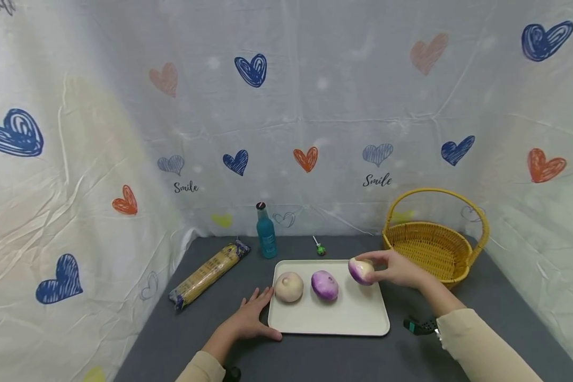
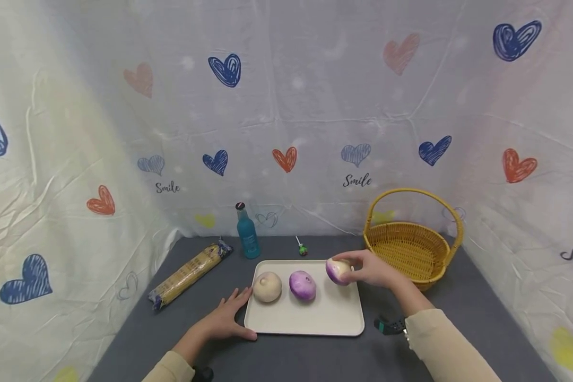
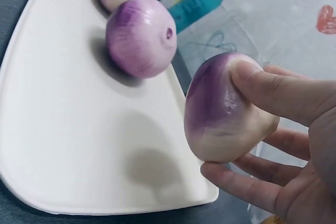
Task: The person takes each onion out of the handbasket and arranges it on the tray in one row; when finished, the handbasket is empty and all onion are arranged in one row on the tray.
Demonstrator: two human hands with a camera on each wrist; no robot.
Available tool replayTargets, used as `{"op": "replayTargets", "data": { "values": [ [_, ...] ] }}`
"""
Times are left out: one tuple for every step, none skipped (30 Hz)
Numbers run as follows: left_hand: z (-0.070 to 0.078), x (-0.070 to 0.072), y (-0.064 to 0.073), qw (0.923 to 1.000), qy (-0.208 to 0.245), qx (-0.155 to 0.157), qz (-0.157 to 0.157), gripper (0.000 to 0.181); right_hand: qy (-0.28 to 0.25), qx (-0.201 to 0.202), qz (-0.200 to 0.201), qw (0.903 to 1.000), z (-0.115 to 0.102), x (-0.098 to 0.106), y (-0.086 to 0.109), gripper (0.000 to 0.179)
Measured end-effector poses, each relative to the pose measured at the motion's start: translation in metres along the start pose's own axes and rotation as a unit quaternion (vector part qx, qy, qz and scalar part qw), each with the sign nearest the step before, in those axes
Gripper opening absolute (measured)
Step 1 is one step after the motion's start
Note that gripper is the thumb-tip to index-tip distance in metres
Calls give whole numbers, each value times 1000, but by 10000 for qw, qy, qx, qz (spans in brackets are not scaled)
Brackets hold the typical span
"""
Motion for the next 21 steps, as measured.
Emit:
{"op": "replayTargets", "data": {
  "values": [
    [0, 0, 0, 10000, 7, -13, 0, 123, 24, 15, 15, 10000, 1, -1, 0, 49],
    [0, 0, 0, 10000, 5, -22, -4, 123, 91, 31, 35, 9999, 1, -3, 0, 49],
    [0, 0, -1, 10000, 5, -28, -5, 123, 204, 59, 40, 9998, 2, -4, 1, 50],
    [-1, 0, -1, 10000, -2, -31, -8, 123, 283, 78, 49, 9996, 3, -6, 1, 50],
    [-1, 0, -1, 10000, -14, -27, -10, 123, 370, 64, 69, 9993, 3, -8, 1, 51],
    [-1, 0, -1, 10000, -23, -25, -10, 123, 458, 51, 82, 9989, 3, -10, 1, 52],
    [-1, 0, -1, 10000, -18, -27, -10, 123, 533, 29, 89, 9985, 3, -12, 1, 52],
    [-2, -1, -2, 10000, -14, -29, -10, 123, 652, 18, 91, 9978, 3, -14, 1, 53],
    [-2, -1, -2, 10000, -7, -31, -10, 123, 703, -17, 101, 9975, 3, -17, 1, 54],
    [-2, -1, -2, 10000, -1, -35, -11, 124, 722, -63, 117, 9973, 3, -19, 1, 54],
    [-2, -1, -2, 10000, 4, -36, -12, 124, 767, -91, 128, 9969, 3, -21, 2, 53],
    [-2, -1, -2, 10000, 16, -43, -13, 124, 853, -74, 130, 9962, 2, -23, 2, 52],
    [-2, -1, -2, 10000, 23, -45, -15, 124, 876, -81, 137, 9960, 2, -25, 2, 52],
    [-2, -1, -2, 10000, 27, -44, -16, 124, 913, -89, 146, 9957, 2, -27, 2, 51],
    [-2, -1, -1, 10000, 21, -38, -16, 124, 912, -118, 158, 9956, 2, -28, 2, 50],
    [-1, -1, -1, 10000, 12, -42, -10, 124, 981, -115, 157, 9950, 1, -30, 2, 50],
    [-1, -1, -1, 10000, 9, -38, -7, 124, 1016, -113, 154, 9946, 1, -31, 1, 49],
    [-1, -1, -1, 10000, 7, -34, -6, 124, 1056, -114, 153, 9942, 0, -32, 1, 49],
    [-1, -1, -1, 10000, 14, -31, -7, 124, 1028, -168, 161, 9944, 0, -33, 1, 49],
    [-1, -1, -1, 10000, 10, -28, -10, 124, 1040, -185, 170, 9943, -1, -34, 1, 49],
    [-1, 0, -1, 10000, 21, -31, -12, 124, 1063, -213, 173, 9940, -1, -34, 0, 49]
  ]
}}
Point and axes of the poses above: each hand's wrist, its own y-axis away from the middle knuckle, its own x-axis out of the back of the hand, z = x × y, the point moved 2 cm from there along -y, towards the middle knuckle, and after that the axes turned 9 degrees about -z, right-handed, at the moved point
